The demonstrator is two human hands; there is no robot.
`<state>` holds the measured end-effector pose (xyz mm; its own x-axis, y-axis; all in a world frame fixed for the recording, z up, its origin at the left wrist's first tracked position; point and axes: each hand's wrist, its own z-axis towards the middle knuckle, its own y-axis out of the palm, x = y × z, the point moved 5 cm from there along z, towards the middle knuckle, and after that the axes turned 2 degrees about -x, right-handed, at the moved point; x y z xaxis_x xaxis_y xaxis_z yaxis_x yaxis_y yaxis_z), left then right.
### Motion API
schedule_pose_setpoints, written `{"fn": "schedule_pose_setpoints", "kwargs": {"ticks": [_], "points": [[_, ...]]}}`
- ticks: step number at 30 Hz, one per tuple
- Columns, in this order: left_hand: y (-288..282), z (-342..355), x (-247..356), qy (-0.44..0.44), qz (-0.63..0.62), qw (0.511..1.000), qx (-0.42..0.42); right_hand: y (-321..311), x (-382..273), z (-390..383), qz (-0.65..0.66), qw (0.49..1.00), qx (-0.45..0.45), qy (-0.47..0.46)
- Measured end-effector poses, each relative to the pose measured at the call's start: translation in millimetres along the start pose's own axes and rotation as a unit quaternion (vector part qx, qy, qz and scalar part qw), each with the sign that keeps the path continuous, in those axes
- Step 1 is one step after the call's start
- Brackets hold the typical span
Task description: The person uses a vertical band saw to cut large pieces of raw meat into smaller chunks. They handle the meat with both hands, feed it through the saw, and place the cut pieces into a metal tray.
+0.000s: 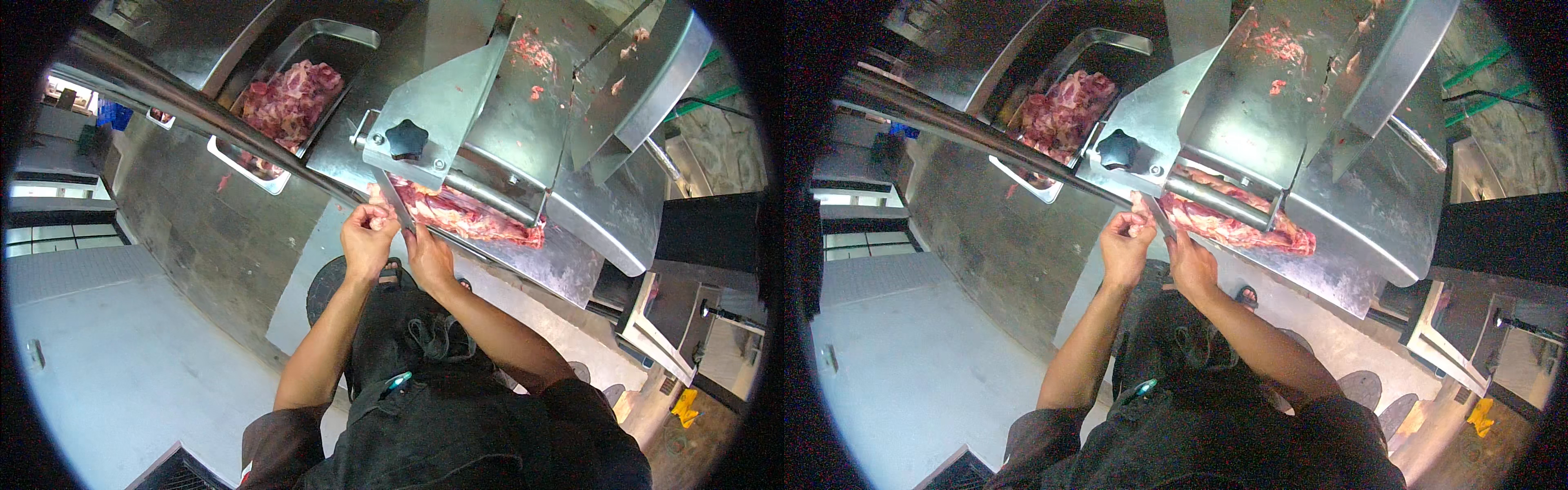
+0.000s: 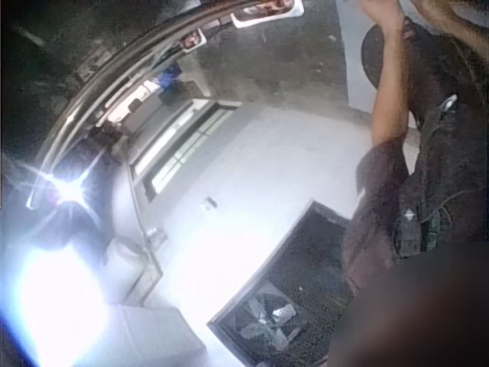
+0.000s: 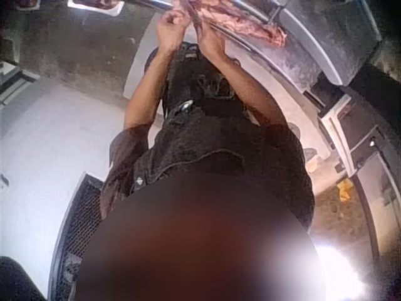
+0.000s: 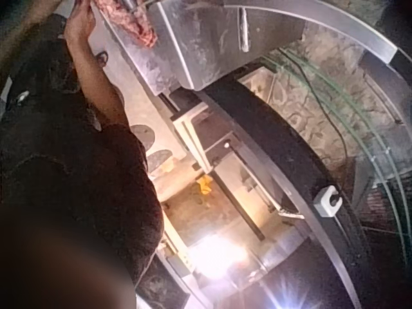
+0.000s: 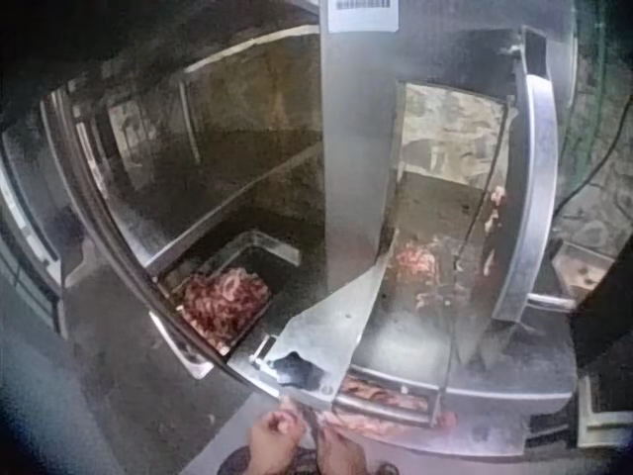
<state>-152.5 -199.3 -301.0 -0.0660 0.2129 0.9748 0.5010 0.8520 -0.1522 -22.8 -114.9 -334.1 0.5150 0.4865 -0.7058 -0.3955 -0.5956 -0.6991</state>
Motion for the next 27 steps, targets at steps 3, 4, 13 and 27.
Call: {"fn": "schedule_pose_setpoints", "kwargs": {"ticks": [3,4,13,27], "points": [[-11,18,1,-0.009,-0.19,0.982,-0.005,-15,3,-29,-0.008,0.998,-0.049,0.038],[-14,20,1,-0.013,-0.179,0.984,-0.011,-19,6,-41,-0.011,0.997,-0.058,0.045],[-9,-8,7,-0.048,-0.116,0.991,-0.034,20,-19,7,0.068,0.997,0.007,0.033],[-21,-9,16,-0.082,-0.141,0.984,-0.07,37,-40,18,0.245,0.967,0.016,0.069]]}}
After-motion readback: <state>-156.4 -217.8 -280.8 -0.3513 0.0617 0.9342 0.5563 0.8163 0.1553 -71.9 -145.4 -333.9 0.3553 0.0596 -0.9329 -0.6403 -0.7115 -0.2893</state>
